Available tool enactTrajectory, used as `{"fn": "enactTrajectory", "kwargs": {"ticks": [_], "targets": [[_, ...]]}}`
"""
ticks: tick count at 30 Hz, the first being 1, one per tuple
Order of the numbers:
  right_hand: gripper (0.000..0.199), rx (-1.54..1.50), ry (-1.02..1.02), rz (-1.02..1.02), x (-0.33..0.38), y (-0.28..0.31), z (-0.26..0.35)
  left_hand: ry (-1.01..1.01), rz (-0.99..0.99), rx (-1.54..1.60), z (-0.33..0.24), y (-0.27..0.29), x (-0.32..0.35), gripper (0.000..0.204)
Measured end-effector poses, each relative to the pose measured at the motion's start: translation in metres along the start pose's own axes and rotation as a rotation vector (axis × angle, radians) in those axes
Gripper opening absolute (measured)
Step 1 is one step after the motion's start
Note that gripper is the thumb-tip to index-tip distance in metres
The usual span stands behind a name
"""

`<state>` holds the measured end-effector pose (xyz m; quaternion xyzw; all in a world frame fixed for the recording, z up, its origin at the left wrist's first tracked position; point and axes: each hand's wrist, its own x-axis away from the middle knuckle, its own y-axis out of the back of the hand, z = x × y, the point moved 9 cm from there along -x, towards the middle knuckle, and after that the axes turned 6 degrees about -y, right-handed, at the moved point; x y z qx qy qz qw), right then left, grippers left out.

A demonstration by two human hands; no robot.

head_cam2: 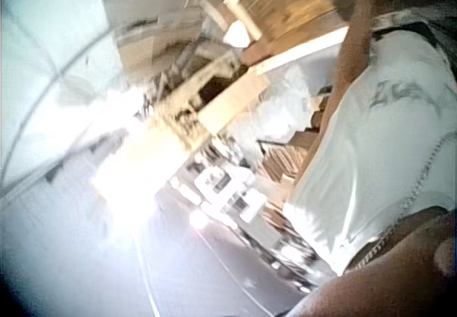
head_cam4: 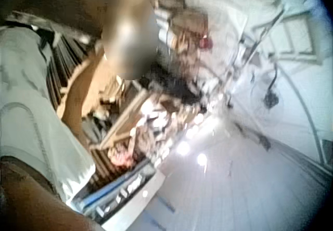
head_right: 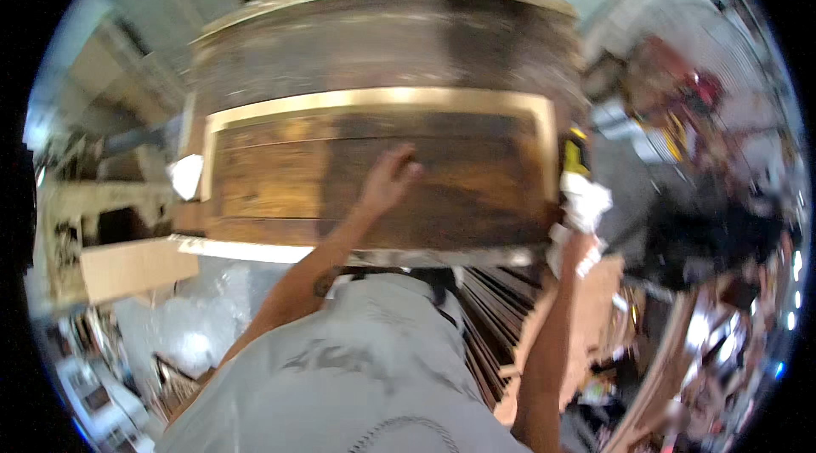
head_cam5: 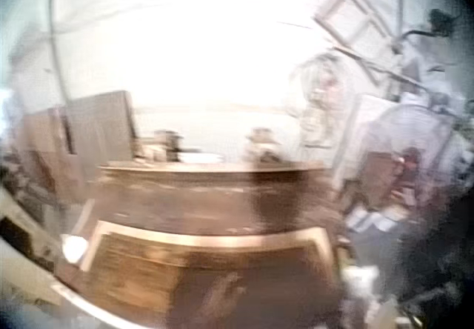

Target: The person picks up finished wooden panels from a stack, places them one at a time on a workbench, wipes the surface of each panel with a cloth, and then places the cleaned panels into a new stack.

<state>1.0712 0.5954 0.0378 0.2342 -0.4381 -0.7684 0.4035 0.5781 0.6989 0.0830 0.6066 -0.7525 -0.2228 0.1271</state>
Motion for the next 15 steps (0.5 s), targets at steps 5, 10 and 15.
{"fn": "enactTrajectory", "kwargs": {"ticks": [5, 10, 15], "targets": [[0.042, 0.241, 0.58, -0.021, 0.112, 0.048, 0.26, -0.276, 0.098, 0.242, -0.09, 0.047, 0.024, 0.097], [0.029, -0.206, 0.69, 0.501, 0.234, -0.021, 0.463, -0.208, 0.405, 0.403, -0.072, 0.075, 0.062, 0.125], [0.044, -0.58, 0.296, 0.817, 0.275, -0.074, 0.497, -0.278, 0.214, 0.797, -0.044, 0.151, 0.095, 0.098]]}}
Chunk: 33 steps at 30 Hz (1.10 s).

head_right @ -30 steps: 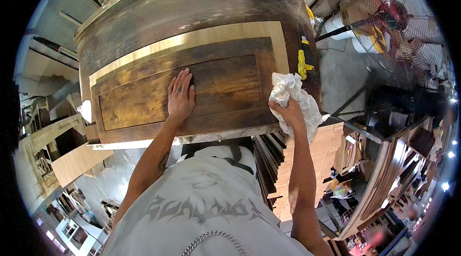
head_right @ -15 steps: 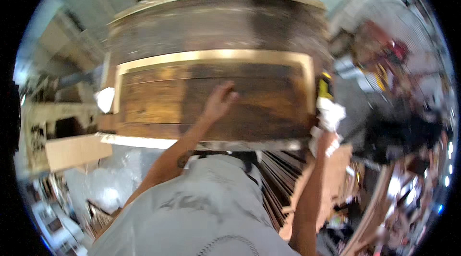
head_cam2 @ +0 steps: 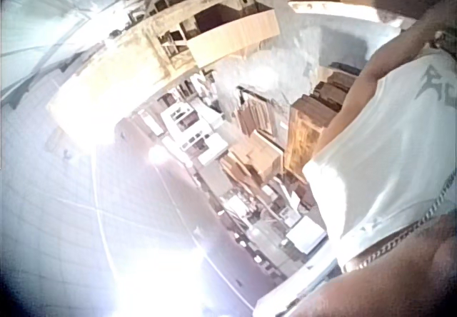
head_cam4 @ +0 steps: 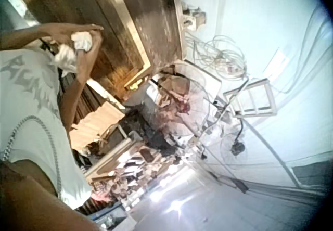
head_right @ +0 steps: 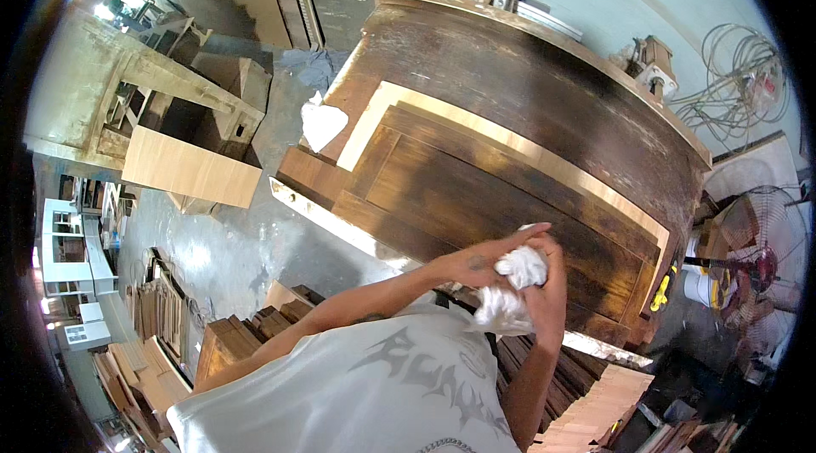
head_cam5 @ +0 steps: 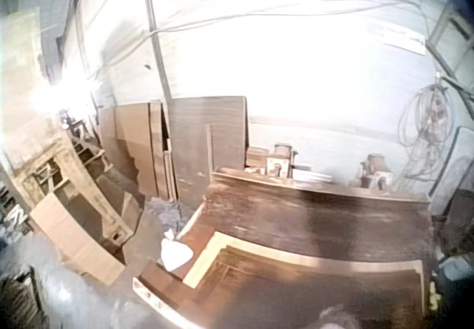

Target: The person picks up finished wooden panels from a stack, places them one at a time on a workbench, wipes the surface of each panel with a cloth, and then places the cleaned panels into a new stack.

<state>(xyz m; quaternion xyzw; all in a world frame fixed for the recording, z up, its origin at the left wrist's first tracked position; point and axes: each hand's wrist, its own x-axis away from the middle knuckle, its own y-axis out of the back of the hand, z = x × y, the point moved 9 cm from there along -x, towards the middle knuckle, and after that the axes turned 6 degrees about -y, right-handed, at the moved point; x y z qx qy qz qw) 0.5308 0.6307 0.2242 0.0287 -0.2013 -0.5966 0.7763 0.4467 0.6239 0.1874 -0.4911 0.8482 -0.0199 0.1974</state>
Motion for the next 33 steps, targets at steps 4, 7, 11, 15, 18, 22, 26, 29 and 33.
{"fn": "enactTrajectory", "kwargs": {"ticks": [4, 7, 11, 15, 18, 22, 26, 29, 33], "targets": [[0.055, -0.3, -0.07, 0.416, 0.022, -0.037, 0.003, -0.099, -0.273, -0.345, -0.065, 0.116, 0.064, 0.043], [0.048, -0.119, -0.171, 0.135, 0.035, 0.012, -0.05, 0.125, -1.116, -0.791, -0.143, 0.243, 0.149, 0.028], [0.041, 0.15, -0.378, -0.29, 0.101, 0.081, -0.124, -0.053, -1.157, -1.328, -0.145, 0.361, 0.232, 0.056], [0.039, 0.243, -0.472, -0.291, 0.167, 0.087, -0.19, 1.319, 0.092, -1.726, 0.052, 0.457, 0.377, 0.079], [0.037, -0.236, -0.493, -0.395, 0.239, 0.098, -0.233, 0.361, -0.3, -0.065, 0.013, 0.474, 0.328, 0.044], [0.033, -0.123, -0.518, -0.964, 0.416, 0.139, -0.277, 0.465, -0.22, -1.187, -0.044, 0.419, 0.191, 0.055], [0.025, 0.144, -0.894, -1.436, 0.559, 0.176, -0.316, 0.363, -0.162, -0.46, 0.0, 0.33, 0.091, 0.041], [0.037, -0.076, -1.086, -1.91, 0.679, 0.165, -0.374, 0.399, 0.108, 0.066, 0.041, 0.231, 0.018, 0.038], [0.049, -0.548, -0.935, -1.992, 0.755, 0.16, -0.492, 0.5, -0.539, -0.032, 0.164, 0.121, -0.038, 0.02]]}}
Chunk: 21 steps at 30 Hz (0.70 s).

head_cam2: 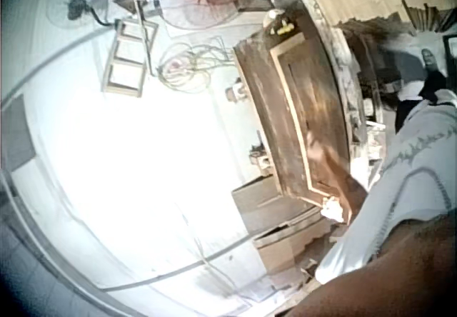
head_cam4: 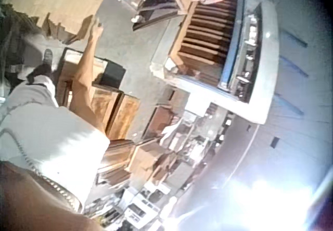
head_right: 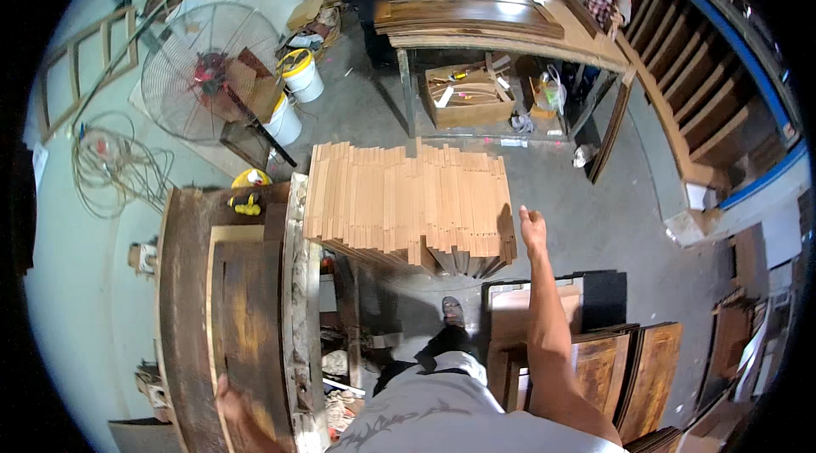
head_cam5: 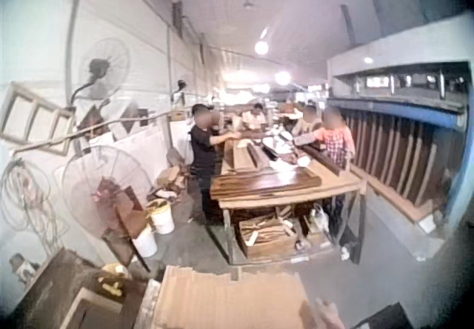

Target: The person picks up finished wooden panels from a stack, places them one at a time on a workbench, wipes the surface of each panel with a cloth, and then places the cleaned panels into a new stack.

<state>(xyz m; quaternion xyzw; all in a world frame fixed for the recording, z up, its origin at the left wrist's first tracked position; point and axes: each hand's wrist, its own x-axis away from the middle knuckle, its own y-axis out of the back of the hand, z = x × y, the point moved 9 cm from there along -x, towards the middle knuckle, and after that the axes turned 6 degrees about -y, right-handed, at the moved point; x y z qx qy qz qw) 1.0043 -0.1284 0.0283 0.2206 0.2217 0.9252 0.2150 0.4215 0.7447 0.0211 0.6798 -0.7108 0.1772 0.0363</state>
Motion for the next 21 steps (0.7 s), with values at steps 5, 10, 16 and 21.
{"fn": "enactTrajectory", "kwargs": {"ticks": [5, 10, 16, 21], "targets": [[0.076, -0.291, -0.203, 0.509, -0.013, -0.091, -0.016, -0.155, 1.223, -0.347, 0.11, -0.377, 0.242, 0.015], [0.096, -0.389, -0.367, 0.469, -0.041, -0.046, -0.034, -0.554, 1.905, -0.782, 0.15, -0.527, 0.562, 0.025], [0.075, -0.627, -0.124, 0.485, 0.064, 0.085, 0.188, -0.492, 2.115, -0.546, 0.148, -0.497, 0.638, 0.092], [0.06, -0.899, 0.386, 0.936, 0.268, 0.093, 0.419, -0.327, 2.025, -0.35, 0.035, -0.509, 0.651, 0.092]]}}
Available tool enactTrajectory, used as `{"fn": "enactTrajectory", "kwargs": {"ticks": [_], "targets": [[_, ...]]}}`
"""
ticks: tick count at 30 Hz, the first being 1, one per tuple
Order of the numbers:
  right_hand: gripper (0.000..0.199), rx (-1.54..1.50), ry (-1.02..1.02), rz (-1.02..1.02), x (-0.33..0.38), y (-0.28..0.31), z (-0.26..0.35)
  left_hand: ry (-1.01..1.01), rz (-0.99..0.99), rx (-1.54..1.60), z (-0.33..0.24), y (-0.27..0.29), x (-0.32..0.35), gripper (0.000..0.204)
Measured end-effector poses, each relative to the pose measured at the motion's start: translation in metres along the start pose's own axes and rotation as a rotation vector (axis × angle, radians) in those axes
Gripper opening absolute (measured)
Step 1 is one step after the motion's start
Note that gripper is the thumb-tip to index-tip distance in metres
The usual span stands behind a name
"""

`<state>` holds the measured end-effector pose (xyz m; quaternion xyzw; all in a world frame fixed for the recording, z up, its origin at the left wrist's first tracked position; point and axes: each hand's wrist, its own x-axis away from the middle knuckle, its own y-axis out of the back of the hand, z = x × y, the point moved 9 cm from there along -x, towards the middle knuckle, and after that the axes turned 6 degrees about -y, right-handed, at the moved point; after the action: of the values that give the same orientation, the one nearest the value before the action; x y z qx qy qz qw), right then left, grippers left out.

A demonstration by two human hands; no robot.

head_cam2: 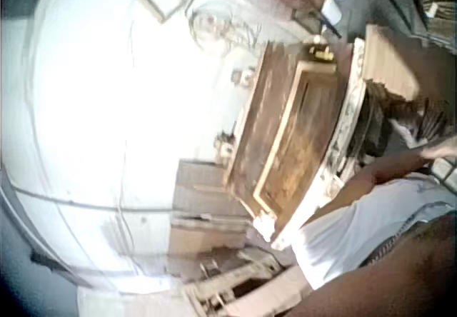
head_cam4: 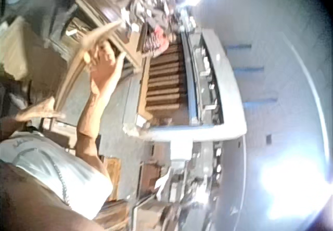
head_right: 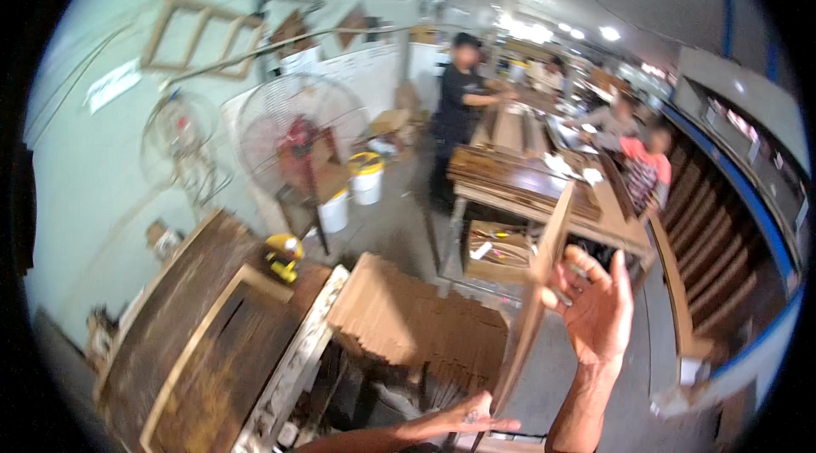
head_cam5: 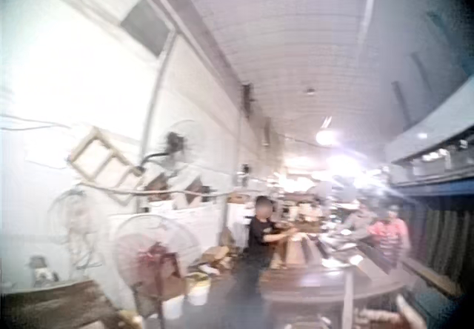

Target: The person picks up finished wooden panels from a stack, places them one at a time on a workbench, wipes the surface of each panel with a cloth, and then places the cleaned panels into a new stack.

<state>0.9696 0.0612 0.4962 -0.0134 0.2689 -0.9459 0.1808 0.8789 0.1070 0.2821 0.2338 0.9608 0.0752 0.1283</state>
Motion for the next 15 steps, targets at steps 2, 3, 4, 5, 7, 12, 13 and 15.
{"fn": "enactTrajectory", "kwargs": {"ticks": [2, 3, 4, 5, 7, 12, 13, 15], "targets": [[0.06, -0.052, 0.01, 0.174, -0.009, -0.108, -0.008, 0.107, -0.191, 0.152, 0.008, 0.038, 0.022, 0.069], [0.063, -0.05, 0.005, 0.264, -0.008, -0.162, -0.022, 0.158, -0.284, 0.223, 0.012, 0.061, 0.038, 0.06], [0.064, -0.085, -0.022, 0.412, -0.01, -0.209, -0.041, 0.141, -0.347, 0.289, 0.011, 0.084, 0.061, 0.055], [0.064, -0.062, -0.082, 0.517, -0.009, -0.255, -0.065, 0.117, -0.408, 0.354, 0.007, 0.107, 0.083, 0.05], [0.063, 0.037, -0.222, 0.733, 0.006, -0.351, -0.131, 0.088, -0.473, 0.725, 0.014, 0.136, 0.135, 0.054], [0.06, 1.098, -0.118, 1.253, 0.087, -0.446, -0.296, -0.36, -0.796, 1.231, 0.009, 0.22, 0.341, 0.042], [0.063, 1.496, 0.229, 1.351, 0.106, -0.443, -0.292, -0.186, -0.914, 1.276, 0.036, 0.211, 0.371, 0.041], [0.07, 1.864, 0.566, 1.368, 0.106, -0.429, -0.309, -0.129, -1.134, 1.291, 0.044, 0.212, 0.457, 0.04]]}}
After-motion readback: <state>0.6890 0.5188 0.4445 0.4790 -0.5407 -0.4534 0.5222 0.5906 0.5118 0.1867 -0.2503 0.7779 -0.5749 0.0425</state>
